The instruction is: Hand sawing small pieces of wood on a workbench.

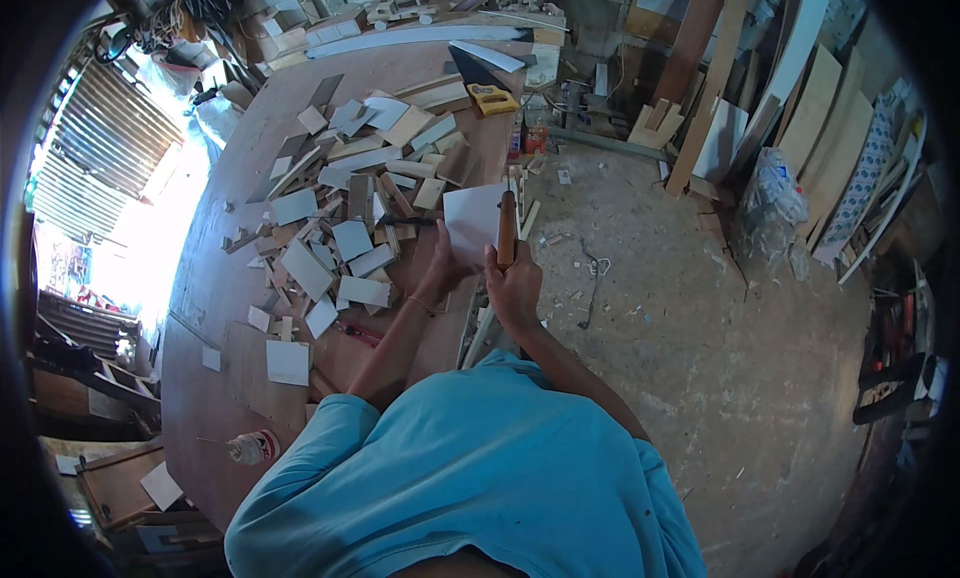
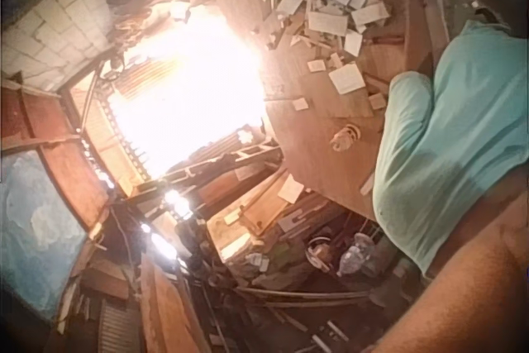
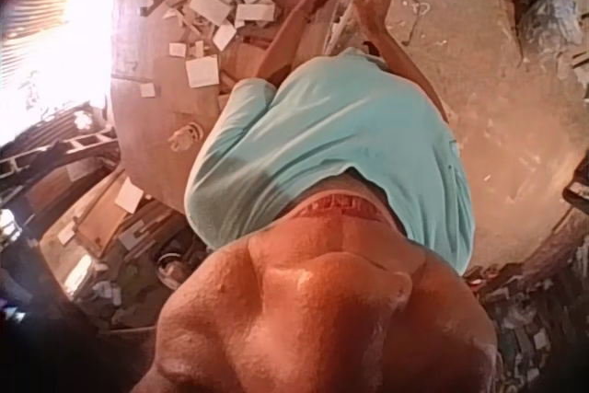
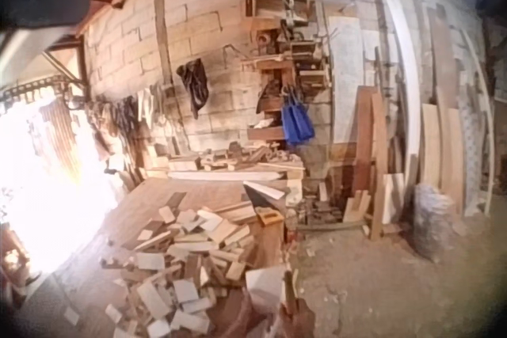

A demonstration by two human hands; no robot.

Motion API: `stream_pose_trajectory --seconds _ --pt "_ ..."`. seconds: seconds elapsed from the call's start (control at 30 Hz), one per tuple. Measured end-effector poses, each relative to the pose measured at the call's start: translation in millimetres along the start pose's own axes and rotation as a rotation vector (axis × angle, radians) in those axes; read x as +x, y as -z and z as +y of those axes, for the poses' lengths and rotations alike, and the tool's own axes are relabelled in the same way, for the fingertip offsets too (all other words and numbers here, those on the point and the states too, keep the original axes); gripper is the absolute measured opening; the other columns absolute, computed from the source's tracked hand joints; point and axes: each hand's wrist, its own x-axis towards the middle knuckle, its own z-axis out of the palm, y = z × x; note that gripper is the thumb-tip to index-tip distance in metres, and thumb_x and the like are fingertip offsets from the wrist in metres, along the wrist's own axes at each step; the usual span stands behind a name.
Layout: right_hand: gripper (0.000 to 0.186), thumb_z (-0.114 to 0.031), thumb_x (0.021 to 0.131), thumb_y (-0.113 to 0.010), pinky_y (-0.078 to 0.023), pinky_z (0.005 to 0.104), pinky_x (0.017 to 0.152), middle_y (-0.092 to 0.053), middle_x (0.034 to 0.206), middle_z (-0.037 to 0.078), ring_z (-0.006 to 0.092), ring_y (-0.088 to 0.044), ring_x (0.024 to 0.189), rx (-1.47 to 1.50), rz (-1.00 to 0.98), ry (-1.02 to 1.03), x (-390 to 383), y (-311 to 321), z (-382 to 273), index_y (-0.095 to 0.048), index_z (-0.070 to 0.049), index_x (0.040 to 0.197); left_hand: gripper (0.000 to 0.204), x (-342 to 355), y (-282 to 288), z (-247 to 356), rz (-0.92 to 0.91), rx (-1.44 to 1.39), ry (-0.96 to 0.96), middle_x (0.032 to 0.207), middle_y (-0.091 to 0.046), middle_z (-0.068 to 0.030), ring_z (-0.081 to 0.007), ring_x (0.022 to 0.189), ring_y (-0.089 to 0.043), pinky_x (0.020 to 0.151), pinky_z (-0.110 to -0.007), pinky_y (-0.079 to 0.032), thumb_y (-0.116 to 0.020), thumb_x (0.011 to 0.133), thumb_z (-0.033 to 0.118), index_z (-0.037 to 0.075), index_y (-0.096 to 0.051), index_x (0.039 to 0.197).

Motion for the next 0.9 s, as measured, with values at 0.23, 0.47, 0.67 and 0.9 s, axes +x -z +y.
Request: stream_pose_trajectory --seconds 0.23,0.47,0.67,0.9 --pt "0.022 -0.018 0.080 -0.063 -0.042 0.0340 0.048 -0.056 0.060 0.012 0.0229 -0.056 0.050 -0.048 -0.020 0.076 46 -8 14 -0.054 0.002 0.084 0.045 59 1 -7 0.063 -0.560 0.232 0.098 -0.057 -0.0102 -0.0171 0.082 -0.055 0.071 -0.030 -0.045 -0.056 0.080 0.009 -0.005 -0.040 0.119" --pt "0.021 -0.018 0.081 -0.063 -0.042 0.0343 0.047 -0.054 0.058 0.012 0.0224 -0.053 0.048 0.016 -0.046 0.165 119 -32 41 -0.054 0.001 0.082 0.031 140 -26 -21 0.190 -0.879 0.442 0.086 -0.059 -0.0112 -0.0184 0.074 -0.056 0.066 -0.029 -0.045 -0.058 0.081 0.015 -0.007 -0.055 0.101" --pt "0.021 -0.018 0.079 -0.064 -0.043 0.0387 0.046 -0.055 0.059 0.015 0.0327 -0.058 0.053 -0.044 -0.088 0.336 217 -64 67 -0.051 -0.001 0.081 0.048 243 -43 -23 0.311 -0.562 0.556 0.081 -0.059 -0.0126 -0.0203 0.078 -0.057 0.069 -0.035 -0.044 -0.050 0.085 0.036 -0.009 -0.056 0.099" --pt "0.024 -0.020 0.079 -0.064 -0.042 0.0386 0.043 -0.052 0.054 0.016 0.0336 -0.056 0.049 -0.044 -0.223 0.409 343 -96 80 -0.048 -0.002 0.077 0.055 381 -64 -14 0.572 -1.219 0.856 0.105 -0.057 -0.0126 -0.0281 0.090 -0.056 0.079 -0.041 -0.044 -0.045 0.082 0.044 -0.002 -0.052 0.112"
